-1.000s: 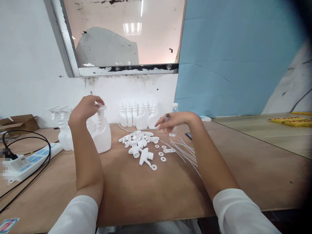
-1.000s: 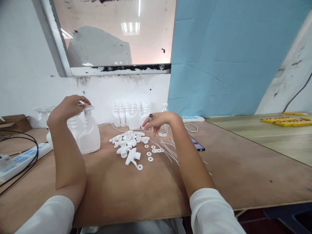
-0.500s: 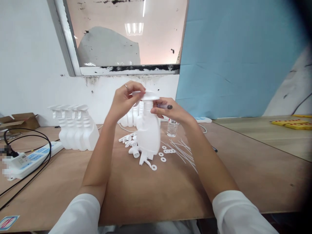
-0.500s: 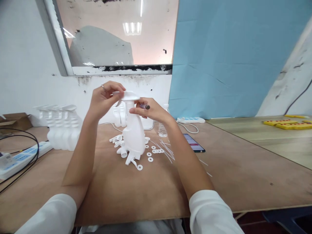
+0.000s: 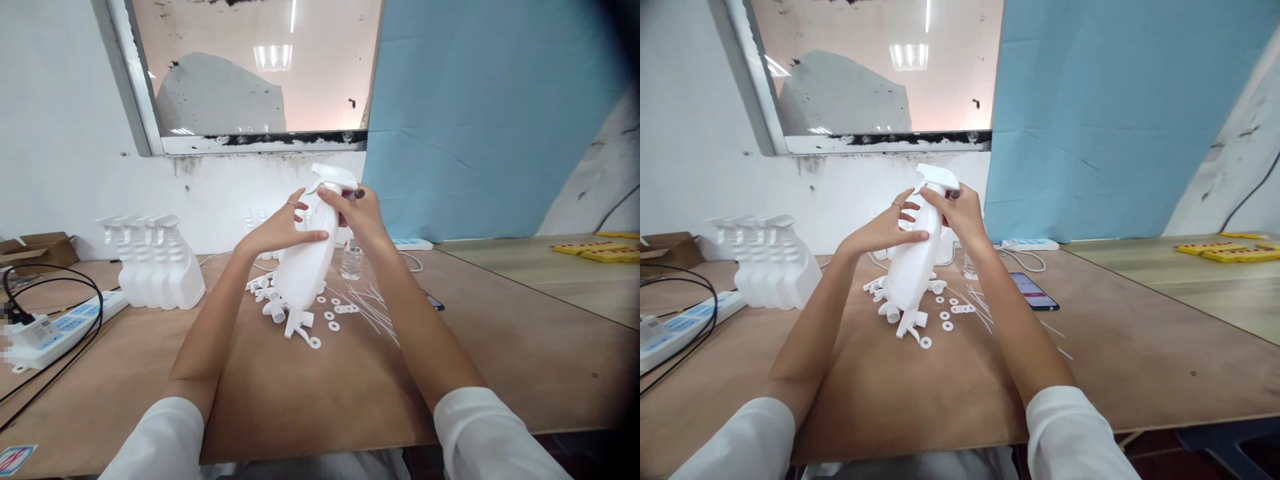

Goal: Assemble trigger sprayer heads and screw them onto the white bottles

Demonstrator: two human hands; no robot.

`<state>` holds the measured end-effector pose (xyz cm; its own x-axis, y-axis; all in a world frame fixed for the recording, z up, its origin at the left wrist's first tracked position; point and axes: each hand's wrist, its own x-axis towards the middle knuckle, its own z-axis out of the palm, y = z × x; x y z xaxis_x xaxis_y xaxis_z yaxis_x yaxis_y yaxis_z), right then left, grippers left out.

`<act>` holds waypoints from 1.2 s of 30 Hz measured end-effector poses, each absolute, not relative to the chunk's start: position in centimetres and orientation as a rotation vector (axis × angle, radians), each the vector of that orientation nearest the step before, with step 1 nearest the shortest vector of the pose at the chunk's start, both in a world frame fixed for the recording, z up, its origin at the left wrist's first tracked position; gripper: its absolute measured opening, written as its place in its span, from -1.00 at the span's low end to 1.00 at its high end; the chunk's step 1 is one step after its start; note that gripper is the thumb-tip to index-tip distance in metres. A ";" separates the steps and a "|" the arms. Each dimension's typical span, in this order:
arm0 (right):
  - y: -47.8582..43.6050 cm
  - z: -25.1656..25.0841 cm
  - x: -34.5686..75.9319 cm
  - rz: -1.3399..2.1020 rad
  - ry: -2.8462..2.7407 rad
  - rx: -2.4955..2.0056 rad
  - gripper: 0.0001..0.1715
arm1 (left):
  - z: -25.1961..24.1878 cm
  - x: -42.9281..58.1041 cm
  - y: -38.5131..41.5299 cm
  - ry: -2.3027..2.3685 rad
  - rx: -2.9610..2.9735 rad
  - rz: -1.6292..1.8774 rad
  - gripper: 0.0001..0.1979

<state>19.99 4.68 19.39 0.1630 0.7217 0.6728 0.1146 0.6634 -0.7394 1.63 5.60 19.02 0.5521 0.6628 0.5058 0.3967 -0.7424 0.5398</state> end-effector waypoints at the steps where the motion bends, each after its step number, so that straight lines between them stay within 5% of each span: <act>1: 4.9 19.4 20.0 0.463 -1.337 -0.775 -0.44 | 19.0 1.7 5.4 0.886 2.481 0.926 0.02; 11: 5.9 18.8 20.6 0.298 -1.496 -0.851 -0.50 | 19.0 1.6 5.3 1.040 2.725 0.457 -0.14; 36: 6.1 18.7 21.2 0.583 -1.713 -0.649 -0.52 | 19.2 -2.4 8.0 0.753 2.669 0.393 -0.25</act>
<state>21.15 6.15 18.70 -0.1909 0.6896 0.6986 0.1198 0.7227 -0.6807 -2.37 7.97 19.21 0.8213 0.5446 0.1696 0.4510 -0.8021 0.3916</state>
